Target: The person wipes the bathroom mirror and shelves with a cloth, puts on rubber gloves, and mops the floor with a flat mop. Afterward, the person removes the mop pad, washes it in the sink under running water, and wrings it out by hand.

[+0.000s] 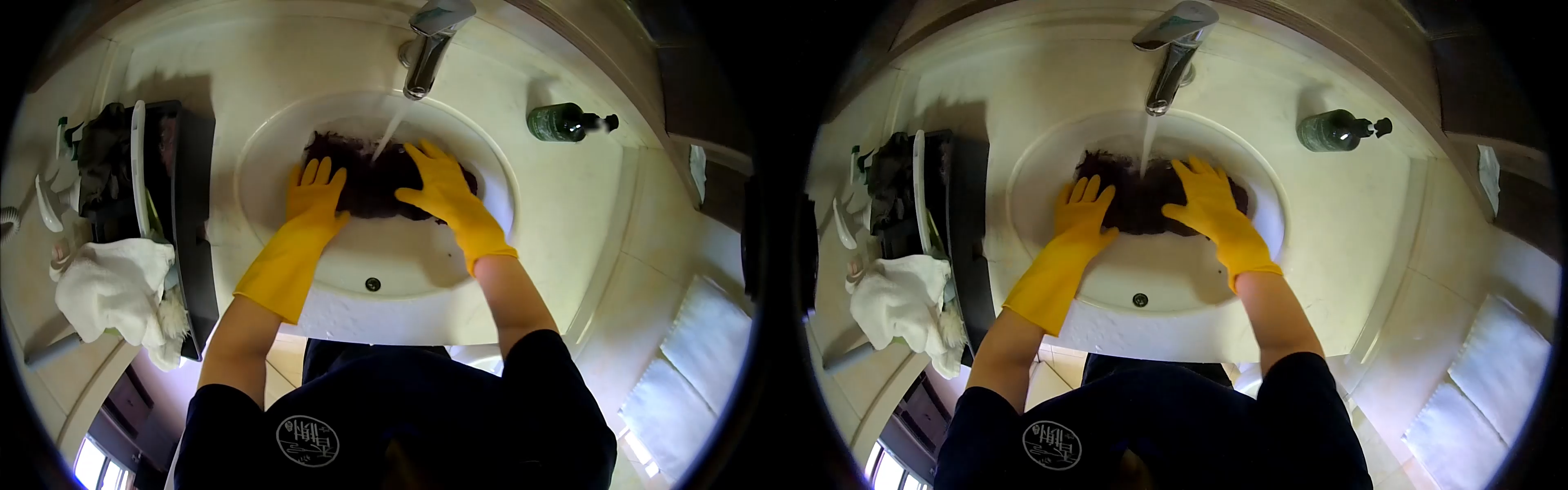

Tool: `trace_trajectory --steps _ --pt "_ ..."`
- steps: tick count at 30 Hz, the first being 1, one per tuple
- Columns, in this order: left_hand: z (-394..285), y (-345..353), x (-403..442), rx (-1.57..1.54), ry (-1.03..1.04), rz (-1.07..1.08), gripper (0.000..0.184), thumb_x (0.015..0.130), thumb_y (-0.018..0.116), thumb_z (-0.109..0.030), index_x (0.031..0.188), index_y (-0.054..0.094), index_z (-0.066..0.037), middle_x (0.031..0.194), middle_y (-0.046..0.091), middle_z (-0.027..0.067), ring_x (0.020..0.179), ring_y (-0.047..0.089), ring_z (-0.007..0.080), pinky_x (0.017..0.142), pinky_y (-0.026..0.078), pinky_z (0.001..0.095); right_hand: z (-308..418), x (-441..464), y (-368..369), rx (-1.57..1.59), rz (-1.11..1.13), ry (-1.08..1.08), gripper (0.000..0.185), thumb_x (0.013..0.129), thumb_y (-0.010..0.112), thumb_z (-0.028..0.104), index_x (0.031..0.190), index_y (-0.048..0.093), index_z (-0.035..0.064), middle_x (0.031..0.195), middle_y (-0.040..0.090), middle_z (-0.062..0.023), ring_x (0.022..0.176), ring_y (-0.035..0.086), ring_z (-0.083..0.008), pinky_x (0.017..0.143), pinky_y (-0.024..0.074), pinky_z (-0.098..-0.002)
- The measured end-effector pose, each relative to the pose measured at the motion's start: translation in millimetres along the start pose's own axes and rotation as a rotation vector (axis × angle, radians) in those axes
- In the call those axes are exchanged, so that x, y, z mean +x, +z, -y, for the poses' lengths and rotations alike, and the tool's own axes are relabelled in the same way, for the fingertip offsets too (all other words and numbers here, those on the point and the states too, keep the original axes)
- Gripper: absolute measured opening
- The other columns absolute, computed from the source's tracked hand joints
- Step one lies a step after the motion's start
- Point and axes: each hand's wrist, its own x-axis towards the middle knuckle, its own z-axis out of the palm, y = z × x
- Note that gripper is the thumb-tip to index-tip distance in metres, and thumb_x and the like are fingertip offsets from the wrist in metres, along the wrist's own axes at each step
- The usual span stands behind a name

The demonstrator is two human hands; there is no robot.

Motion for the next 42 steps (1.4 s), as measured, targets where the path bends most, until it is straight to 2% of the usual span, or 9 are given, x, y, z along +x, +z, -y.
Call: trace_trajectory --steps 4,6,9,11,15,20,30,40,42 --pt "30.7 32.2 13.7 -0.057 0.031 -0.154 0.076 0.07 0.074 -0.03 0.137 0.042 -0.014 0.139 0.043 0.0177 0.131 0.036 0.0341 0.11 0.024 0.0469 10.7 9.3 25.4 -0.301 0.214 -0.283 0.07 0.07 0.073 0.035 0.131 0.047 0.0149 0.129 0.048 -0.0201 0.125 0.04 -0.036 0.106 0.0303 -0.0461" --pt "34.4 36.7 14.3 -0.125 0.002 -0.182 0.076 0.071 0.074 -0.03 0.137 0.041 -0.014 0.138 0.044 0.0178 0.128 0.04 0.0345 0.108 0.028 0.0479 5.2 25.8 15.4 -0.134 0.399 0.181 0.074 0.071 0.071 0.023 0.137 0.039 0.0148 0.134 0.044 -0.0199 0.126 0.041 -0.0373 0.097 0.0416 -0.0404" --pt "15.6 37.9 5.2 -0.703 -0.513 -0.14 0.069 0.077 0.071 -0.04 0.134 0.045 -0.011 0.134 0.048 0.0148 0.122 0.046 0.0334 0.102 0.036 0.0498 8.0 28.7 51.3 0.105 0.059 0.364 0.075 0.072 0.066 0.008 0.14 0.036 0.0139 0.136 0.044 -0.0188 0.126 0.041 -0.0361 0.097 0.0426 -0.0395" --pt "-14.0 27.9 4.0 -1.934 -1.01 0.086 0.065 0.079 0.069 -0.042 0.13 0.048 -0.008 0.125 0.054 0.0122 0.113 0.052 0.0332 0.095 0.042 0.0511 28.3 15.8 46.4 0.593 0.061 0.392 0.072 0.072 0.061 0.0 0.14 0.038 0.012 0.137 0.044 -0.0172 0.127 0.041 -0.0337 0.102 0.0375 -0.0359" --pt "-14.5 17.1 16.8 -2.688 -0.968 0.089 0.053 0.083 0.065 -0.042 0.118 0.052 -0.005 0.11 0.058 0.0183 0.094 0.06 0.0359 0.079 0.051 0.053 70.8 -16.7 8.1 0.9 0.307 0.078 0.054 0.075 0.068 0.007 0.127 0.054 0.0104 0.124 0.052 -0.017 0.118 0.047 -0.0328 0.101 0.0367 -0.0342" --pt "-17.4 25.7 -4.4 -2.626 -0.499 0.397 0.037 0.087 0.059 -0.036 0.105 0.058 -0.003 0.088 0.064 0.0167 0.077 0.063 0.0289 0.072 0.053 0.04 109.5 -41.6 -21.6 0.791 0.354 -0.103 0.036 0.081 0.066 0.022 0.115 0.06 0.0087 0.11 0.058 -0.0163 0.104 0.054 -0.0342 0.092 0.0424 -0.0364" --pt "-32.3 7.7 -4.7 -2.358 -1.072 -0.053 0.054 0.087 0.061 -0.035 0.129 0.045 -0.006 0.124 0.053 0.0164 0.114 0.051 0.0326 0.096 0.042 0.0502 26.4 -25.5 21.8 0.56 -0.093 0.535 0.046 0.081 0.064 0.039 0.117 0.058 0.0106 0.119 0.058 -0.0185 0.108 0.055 -0.0364 0.092 0.0433 -0.0434" --pt "15.4 19.9 -29.4 -2.333 -0.992 -0.297 0.065 0.085 0.063 -0.038 0.139 0.037 -0.014 0.144 0.029 0.0204 0.133 0.028 0.0365 0.102 0.036 0.0538 20.8 27.2 51.7 -0.163 0.262 -0.169 0.07 0.068 0.075 0.035 0.13 0.05 0.0124 0.133 0.045 -0.0176 0.123 0.042 -0.0373 0.1 0.0384 -0.0471" --pt "13.7 8.4 -27.3 -2.359 -0.933 -0.291 0.067 0.083 0.066 -0.039 0.138 0.039 -0.012 0.145 0.027 0.0188 0.134 0.027 0.0359 0.1 0.037 0.0536 10.0 45.8 54.6 0.139 0.206 0.406 0.062 0.071 0.073 0.024 0.128 0.051 0.0107 0.128 0.05 -0.016 0.118 0.047 -0.0345 0.098 0.041 -0.0424"
